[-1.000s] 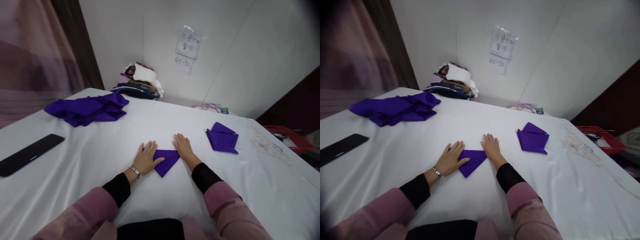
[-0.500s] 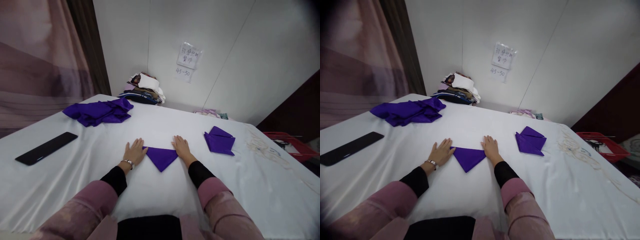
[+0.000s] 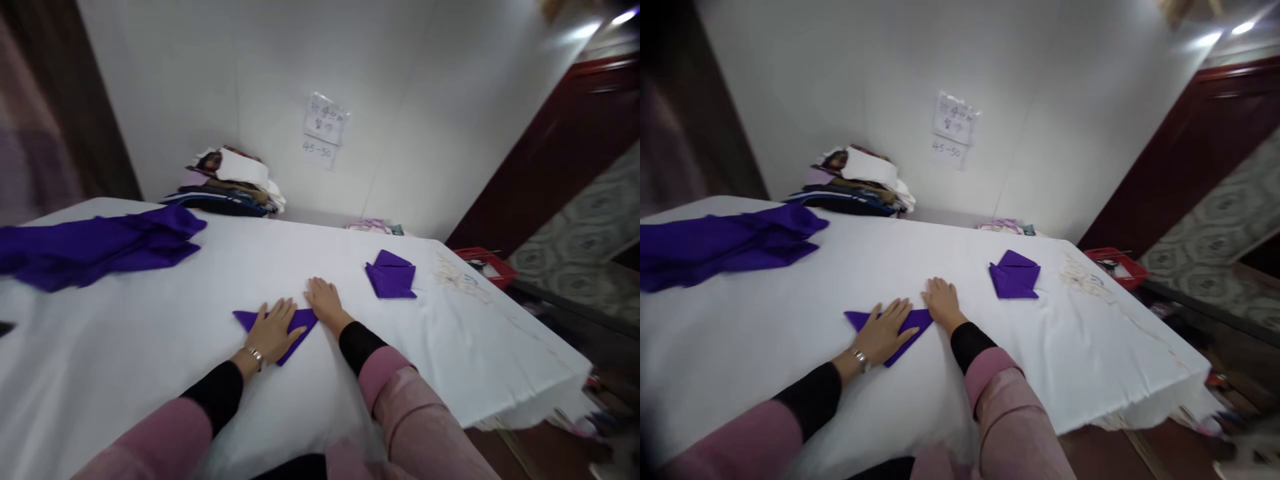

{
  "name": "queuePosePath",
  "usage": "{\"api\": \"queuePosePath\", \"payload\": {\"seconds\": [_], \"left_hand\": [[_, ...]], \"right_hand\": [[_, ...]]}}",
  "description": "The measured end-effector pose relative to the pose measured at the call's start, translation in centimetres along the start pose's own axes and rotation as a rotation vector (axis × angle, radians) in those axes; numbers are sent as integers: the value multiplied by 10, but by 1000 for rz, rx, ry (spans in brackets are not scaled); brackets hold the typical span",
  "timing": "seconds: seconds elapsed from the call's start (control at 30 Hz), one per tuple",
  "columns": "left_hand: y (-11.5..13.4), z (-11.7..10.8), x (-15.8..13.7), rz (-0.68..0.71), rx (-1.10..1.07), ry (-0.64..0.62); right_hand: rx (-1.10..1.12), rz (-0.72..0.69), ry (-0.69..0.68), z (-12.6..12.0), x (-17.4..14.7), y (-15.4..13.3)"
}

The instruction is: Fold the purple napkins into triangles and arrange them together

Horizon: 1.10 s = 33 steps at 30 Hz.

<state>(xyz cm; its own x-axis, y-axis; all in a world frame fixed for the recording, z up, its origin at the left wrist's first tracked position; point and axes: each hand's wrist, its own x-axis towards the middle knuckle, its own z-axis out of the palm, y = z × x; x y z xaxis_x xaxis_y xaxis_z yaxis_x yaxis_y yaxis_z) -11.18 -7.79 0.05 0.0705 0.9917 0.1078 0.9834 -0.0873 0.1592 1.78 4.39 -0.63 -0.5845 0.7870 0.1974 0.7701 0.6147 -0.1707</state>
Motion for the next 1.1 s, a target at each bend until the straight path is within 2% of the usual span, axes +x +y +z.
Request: {"api": "queuePosePath", "payload": {"seconds": [0.23,0.37,0.43,0.53,0.67,0.8,1.1], "left_hand": [[-16,14,5,24,26,47],[-11,1,13,-51,-28,-104],[-3,-7,19,-94,-51,-141],[9,-8,24,-29,-36,-86],[12,6,23,57,-37,-69],[9,14,21,66,-20,-55],[11,10,21,62,-39,-68]], "right_hand": [[12,4,33,-7,3,-1],[13,7,50,-8,2,-1],[4,8,43,-8,2,-1],[-21,2,44,-7,3,-2],[-57,-20,64,-9,4,-2],[-84,-51,53,-13,7,0],[-74,-42,72,-17,9,6]]}}
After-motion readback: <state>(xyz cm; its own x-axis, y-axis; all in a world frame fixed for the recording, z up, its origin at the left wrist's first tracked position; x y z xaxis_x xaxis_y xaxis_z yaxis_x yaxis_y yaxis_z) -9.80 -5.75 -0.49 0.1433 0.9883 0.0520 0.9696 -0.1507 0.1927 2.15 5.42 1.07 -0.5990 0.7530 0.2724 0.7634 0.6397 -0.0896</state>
